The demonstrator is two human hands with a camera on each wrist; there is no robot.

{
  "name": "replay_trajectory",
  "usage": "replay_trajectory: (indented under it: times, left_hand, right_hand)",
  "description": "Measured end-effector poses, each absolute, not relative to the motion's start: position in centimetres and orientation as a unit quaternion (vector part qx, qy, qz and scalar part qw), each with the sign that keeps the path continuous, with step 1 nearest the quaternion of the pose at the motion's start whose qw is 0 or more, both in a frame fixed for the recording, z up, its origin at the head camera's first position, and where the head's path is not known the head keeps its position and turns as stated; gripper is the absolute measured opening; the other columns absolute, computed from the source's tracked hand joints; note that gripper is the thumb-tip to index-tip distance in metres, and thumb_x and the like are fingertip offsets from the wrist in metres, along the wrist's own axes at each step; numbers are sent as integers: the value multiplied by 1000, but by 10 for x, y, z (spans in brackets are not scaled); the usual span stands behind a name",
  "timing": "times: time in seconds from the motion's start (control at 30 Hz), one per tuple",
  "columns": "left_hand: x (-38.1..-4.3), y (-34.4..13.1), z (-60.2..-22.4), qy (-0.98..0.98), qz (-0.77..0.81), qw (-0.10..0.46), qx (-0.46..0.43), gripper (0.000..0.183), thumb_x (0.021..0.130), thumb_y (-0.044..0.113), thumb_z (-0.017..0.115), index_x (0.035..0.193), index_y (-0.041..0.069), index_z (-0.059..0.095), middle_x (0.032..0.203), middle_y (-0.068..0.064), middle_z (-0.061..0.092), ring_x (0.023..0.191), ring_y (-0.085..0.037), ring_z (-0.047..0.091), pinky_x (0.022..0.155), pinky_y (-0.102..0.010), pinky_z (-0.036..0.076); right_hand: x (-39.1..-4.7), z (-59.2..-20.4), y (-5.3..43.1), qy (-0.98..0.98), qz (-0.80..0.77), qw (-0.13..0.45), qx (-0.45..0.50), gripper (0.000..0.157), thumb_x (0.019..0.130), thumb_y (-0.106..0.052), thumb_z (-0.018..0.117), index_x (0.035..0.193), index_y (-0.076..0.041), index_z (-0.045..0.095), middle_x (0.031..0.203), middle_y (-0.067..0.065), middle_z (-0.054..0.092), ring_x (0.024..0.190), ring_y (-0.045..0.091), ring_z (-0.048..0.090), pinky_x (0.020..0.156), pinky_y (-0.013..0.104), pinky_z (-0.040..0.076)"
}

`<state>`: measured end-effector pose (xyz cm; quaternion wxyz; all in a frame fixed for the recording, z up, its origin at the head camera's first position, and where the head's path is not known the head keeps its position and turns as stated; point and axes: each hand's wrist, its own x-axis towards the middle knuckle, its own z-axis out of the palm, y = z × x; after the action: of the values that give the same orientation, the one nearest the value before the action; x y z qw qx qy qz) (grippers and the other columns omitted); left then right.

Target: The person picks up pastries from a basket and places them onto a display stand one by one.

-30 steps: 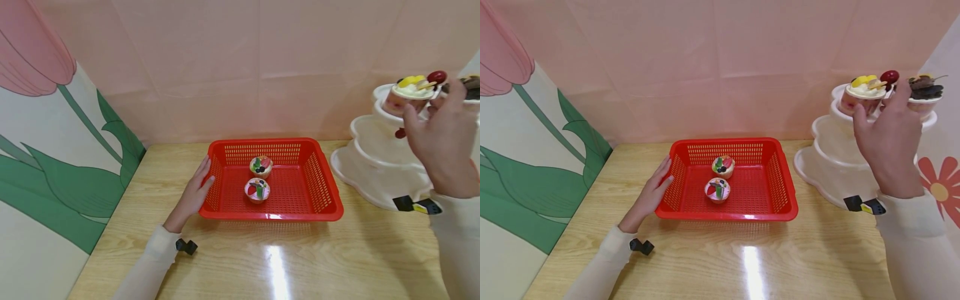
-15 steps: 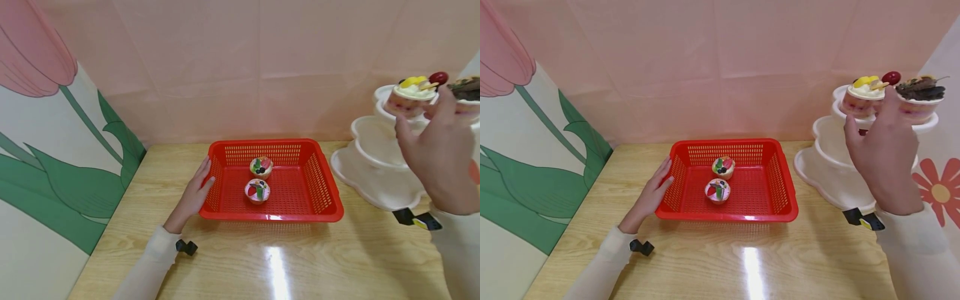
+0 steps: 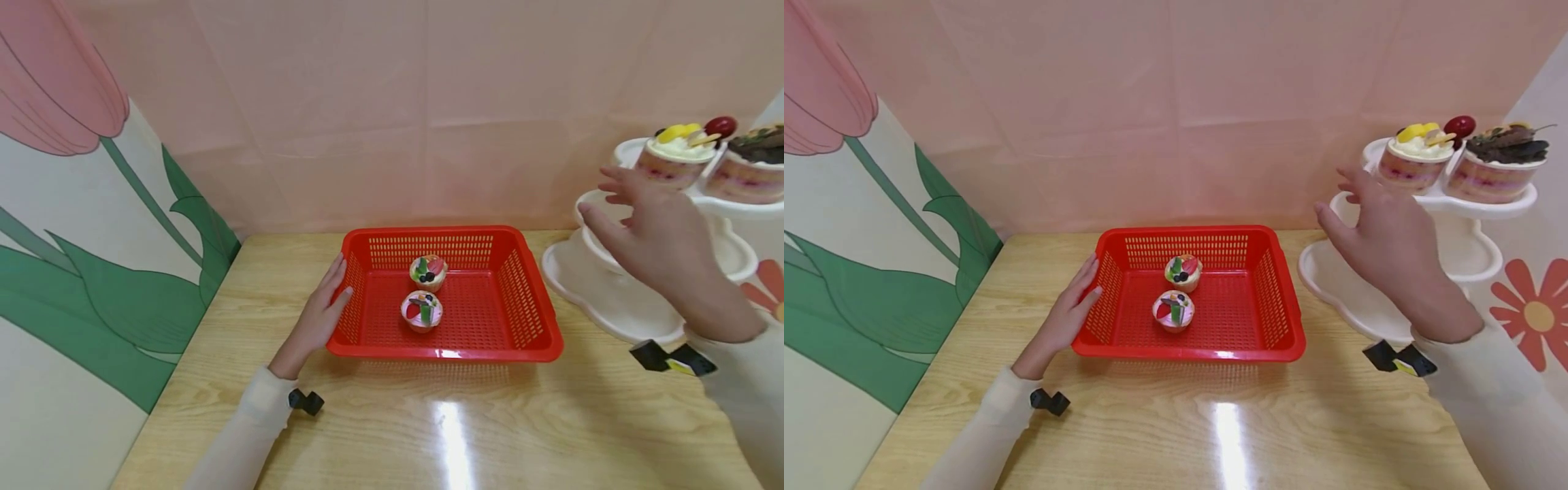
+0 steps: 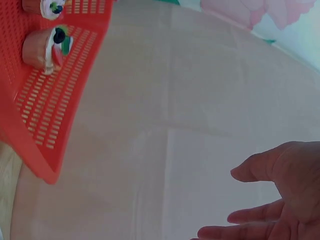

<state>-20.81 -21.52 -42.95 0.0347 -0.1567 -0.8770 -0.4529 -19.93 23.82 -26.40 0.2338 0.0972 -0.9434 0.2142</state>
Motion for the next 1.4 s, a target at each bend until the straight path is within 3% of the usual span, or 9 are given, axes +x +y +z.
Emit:
replay_trajectory:
  times: [0.1, 0.23, 0.3, 0.37, 0.53, 0.87, 1.03, 1.23, 1.4]
  left_hand:
    - [-207, -215, -429, -875, -457, 36, -154, 59, 110, 24, 45, 162, 8, 21, 171, 1, 10, 155, -18, 10, 122, -52, 17]
    - [-207, -216, -429, -874, -460, 35, -152, 59, 110, 24, 44, 162, 9, 21, 171, 2, 9, 155, -17, 10, 122, -51, 17]
    - [-207, -216, -430, -874, -461, 33, -151, 59, 110, 25, 43, 162, 10, 20, 171, 4, 8, 155, -17, 9, 122, -51, 17]
    - [-208, -216, -430, -874, -461, 32, -151, 59, 110, 26, 43, 162, 10, 20, 171, 4, 9, 155, -16, 9, 122, -51, 18]
    - [-208, -216, -429, -874, -461, 30, -151, 59, 110, 25, 44, 162, 10, 20, 171, 5, 8, 155, -17, 10, 122, -52, 18]
    - [-210, -216, -431, -873, -463, 31, -153, 59, 110, 25, 44, 162, 9, 21, 171, 1, 9, 155, -18, 10, 121, -51, 19]
    - [-210, -215, -431, -874, -461, 31, -151, 59, 110, 27, 43, 162, 10, 22, 170, 7, 8, 155, -16, 10, 122, -50, 19]
    - [-211, -215, -431, -873, -463, 31, -154, 59, 110, 26, 44, 162, 8, 22, 171, 2, 9, 155, -17, 10, 121, -50, 19]
    - [-210, -215, -431, -874, -461, 30, -153, 58, 110, 24, 44, 162, 8, 22, 171, 1, 10, 155, -17, 11, 121, -50, 19]
  right_hand:
    - [-201, -264, 227, -941, 204, 231, 141, 50, 97, -28, 65, 140, -4, 56, 122, 28, 67, 83, 48, 70, 71, 59, 51]
    - [-203, -265, 212, -933, 202, 237, 182, 44, 95, -24, 69, 133, -3, 61, 119, 24, 70, 77, 42, 73, 68, 58, 55]
    - [-203, -265, 205, -931, 207, 231, 194, 43, 95, -24, 70, 133, -4, 63, 120, 21, 71, 79, 38, 74, 66, 53, 57]
    - [-204, -265, 197, -928, 225, 214, 208, 41, 96, -24, 70, 132, -4, 64, 120, 19, 71, 85, 36, 74, 66, 35, 59]
    - [-203, -266, 178, -913, 298, 150, 235, 36, 98, -24, 70, 129, -6, 68, 121, 13, 71, 99, 30, 72, 72, 1, 43]
    - [-205, -270, 142, -898, 338, 94, 268, 32, 97, -19, 70, 127, -7, 70, 118, 10, 73, 99, 28, 73, 77, 44, 61]
    - [-210, -276, 132, -893, 340, 93, 280, 32, 97, -17, 70, 127, -7, 69, 116, 8, 73, 98, 25, 72, 79, 45, 60]
    - [-220, -287, 127, -888, 356, 71, 282, 29, 98, -18, 70, 125, -8, 71, 116, 6, 73, 98, 23, 71, 76, 30, 58]
    - [-225, -296, 122, -884, 367, 70, 281, 27, 98, -18, 69, 122, -7, 72, 117, 8, 72, 99, 24, 71, 79, 39, 59]
